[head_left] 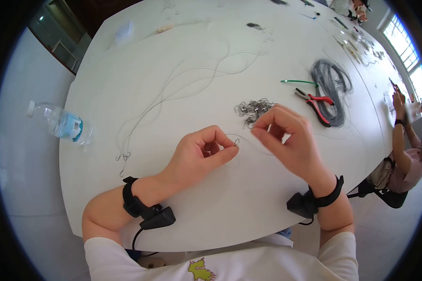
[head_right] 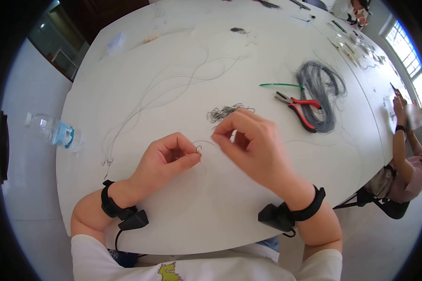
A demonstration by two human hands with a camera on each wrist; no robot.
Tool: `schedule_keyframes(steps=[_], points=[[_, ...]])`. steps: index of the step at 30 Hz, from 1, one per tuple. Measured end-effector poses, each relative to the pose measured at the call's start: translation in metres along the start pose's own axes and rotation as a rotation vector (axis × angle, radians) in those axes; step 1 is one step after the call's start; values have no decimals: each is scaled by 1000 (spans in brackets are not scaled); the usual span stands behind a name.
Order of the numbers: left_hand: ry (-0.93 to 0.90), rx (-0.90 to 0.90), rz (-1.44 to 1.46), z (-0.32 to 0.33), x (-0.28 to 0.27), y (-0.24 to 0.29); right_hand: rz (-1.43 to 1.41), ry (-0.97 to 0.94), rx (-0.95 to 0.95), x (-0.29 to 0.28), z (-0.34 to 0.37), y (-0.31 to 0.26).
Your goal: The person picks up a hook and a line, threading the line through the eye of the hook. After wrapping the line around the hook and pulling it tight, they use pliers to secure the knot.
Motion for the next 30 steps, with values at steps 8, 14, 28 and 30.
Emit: schedule_keyframes(steps=[8, 14, 28, 30], points=[[-65, -26, -83, 0, 5, 6, 903, 60, 224, -106, 5, 44], [-87, 0, 72, 2, 7, 5, 833, 15, 142, -107, 10, 67], [-120, -41, 33, 0, 9, 9, 1047, 11, 51, -116, -1, 81], [-124, -40, 32, 0, 9, 8, 1053, 1, 96, -115, 1, 79]])
Point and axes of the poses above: each hand's wrist, its own z-axis away from the middle knuckle, its own x-axis out of the palm, y = z × x, the point moved 1 cm from there along -z, towards the middle knuckle, and after that the axes turned 2 degrees about z, right-handed, at the moved point
